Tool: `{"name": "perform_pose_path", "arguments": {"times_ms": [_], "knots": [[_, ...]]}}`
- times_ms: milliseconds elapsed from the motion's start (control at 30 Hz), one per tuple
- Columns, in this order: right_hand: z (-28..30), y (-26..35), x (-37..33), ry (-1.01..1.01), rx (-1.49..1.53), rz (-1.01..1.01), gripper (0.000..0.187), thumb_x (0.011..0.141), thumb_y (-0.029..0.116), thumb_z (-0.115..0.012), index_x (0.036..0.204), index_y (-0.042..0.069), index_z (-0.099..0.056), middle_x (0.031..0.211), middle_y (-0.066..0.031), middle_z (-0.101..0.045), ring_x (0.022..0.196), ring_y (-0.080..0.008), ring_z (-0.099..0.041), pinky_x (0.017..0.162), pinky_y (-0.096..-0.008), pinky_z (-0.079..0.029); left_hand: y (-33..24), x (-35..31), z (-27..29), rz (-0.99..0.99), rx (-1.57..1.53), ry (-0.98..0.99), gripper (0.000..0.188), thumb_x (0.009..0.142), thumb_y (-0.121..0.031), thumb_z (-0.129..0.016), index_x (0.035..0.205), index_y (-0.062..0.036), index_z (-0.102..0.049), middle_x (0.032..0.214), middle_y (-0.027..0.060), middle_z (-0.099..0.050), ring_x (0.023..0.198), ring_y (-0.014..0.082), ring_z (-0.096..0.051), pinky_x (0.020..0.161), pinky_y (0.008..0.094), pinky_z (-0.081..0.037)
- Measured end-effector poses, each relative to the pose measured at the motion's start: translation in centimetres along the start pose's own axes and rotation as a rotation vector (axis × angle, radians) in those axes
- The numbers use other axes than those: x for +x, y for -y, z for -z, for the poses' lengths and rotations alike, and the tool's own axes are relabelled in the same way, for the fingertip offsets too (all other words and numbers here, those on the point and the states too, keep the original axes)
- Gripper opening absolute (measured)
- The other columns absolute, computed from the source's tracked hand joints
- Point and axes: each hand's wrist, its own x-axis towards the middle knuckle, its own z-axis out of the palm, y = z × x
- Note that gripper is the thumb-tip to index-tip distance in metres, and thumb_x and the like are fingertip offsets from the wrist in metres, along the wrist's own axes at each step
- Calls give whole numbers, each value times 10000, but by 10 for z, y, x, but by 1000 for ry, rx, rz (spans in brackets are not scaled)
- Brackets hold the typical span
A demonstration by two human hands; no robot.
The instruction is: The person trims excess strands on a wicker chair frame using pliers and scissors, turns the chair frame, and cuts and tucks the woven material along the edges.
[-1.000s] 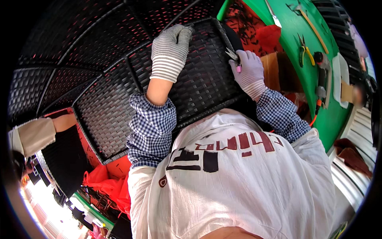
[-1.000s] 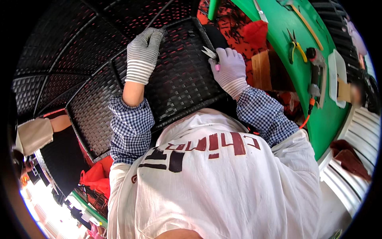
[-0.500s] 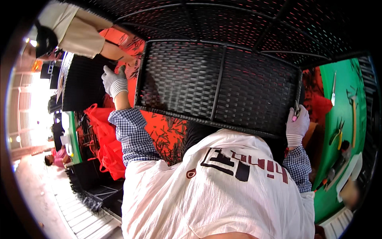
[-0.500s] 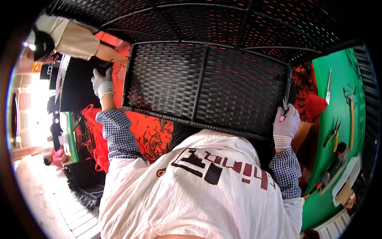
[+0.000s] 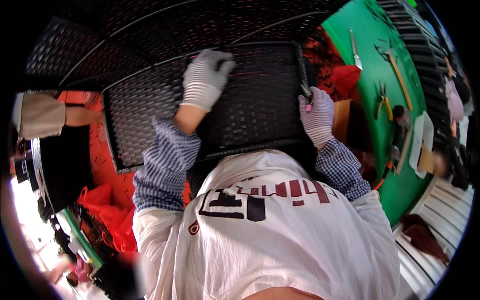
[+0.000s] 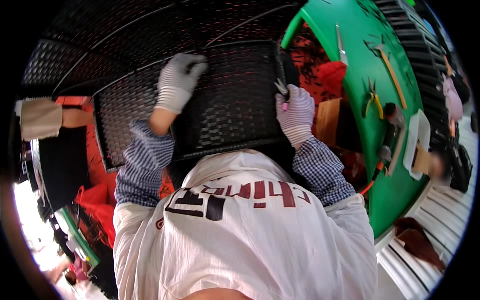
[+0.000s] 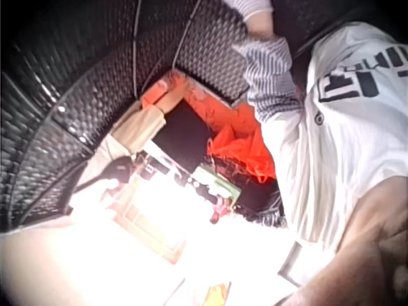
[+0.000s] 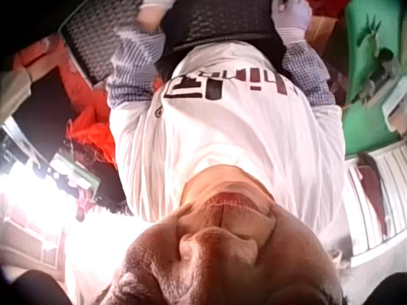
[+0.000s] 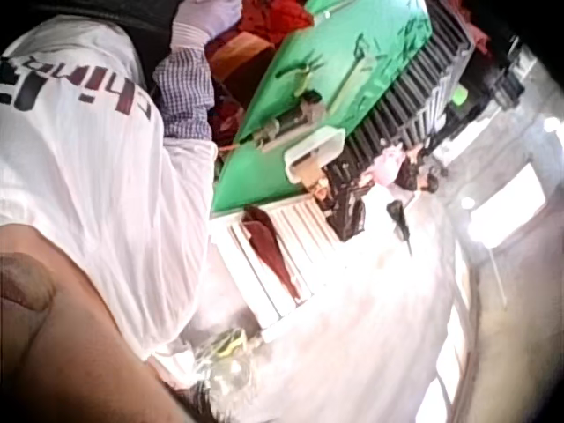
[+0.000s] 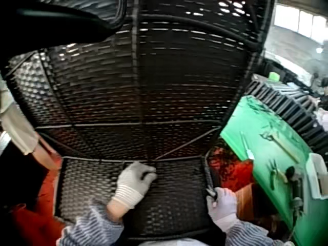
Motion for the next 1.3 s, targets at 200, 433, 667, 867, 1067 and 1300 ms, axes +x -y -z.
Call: {"name": "perform_pose_path", "arguments": {"times_ms": [200,433,667,867,1067,1300], "knots": [[5,-3,-10,-29,5,-37,345,806,245,-727,1063,65,-585,910,-106,-598,888,-308,-578,816,-428,-442,-75,32,-83,-44,214,301,463,804,-518,-699,1089,-154,-725,1144,82,-637,1091,285,-617,935,433,-475],[6,2,-5,3,0,-67,364,799,233,-726,1081,64,-570,911,-117,-584,890,-327,-572,810,-439,-442,-84,41,-126,-121,293,246,412,793,-480,-721,1037,-148,-727,1097,82,-628,1044,293,-617,922,424,-463],[-9,4,-7,-95,65,-15,345,759,145,-736,1063,39,-613,870,-179,-599,833,-403,-582,720,-509,-453,-61,31,-118,-323,496,78,177,810,-187,-601,878,-51,-691,879,144,-638,807,303,-643,685,425,-493],[-23,6,-2,24,69,-41,329,792,159,-725,1067,45,-584,891,-140,-588,872,-366,-570,772,-459,-442,-49,40,-148,-247,428,138,191,841,-164,-562,876,-44,-707,887,152,-705,798,295,-702,677,426,-543],[-32,6,0,73,34,-84,333,799,168,-721,1065,28,-579,909,-143,-591,880,-353,-573,798,-454,-438,-48,63,-161,-137,452,405,228,884,-163,-571,979,-59,-750,974,138,-736,917,283,-717,709,429,-568],[-30,6,-3,101,-3,-88,359,807,189,-719,1083,25,-558,943,-151,-592,905,-356,-573,823,-460,-439,-48,78,-153,58,349,517,218,874,-182,-638,1030,-86,-757,1053,103,-738,987,273,-710,763,416,-574]]}}
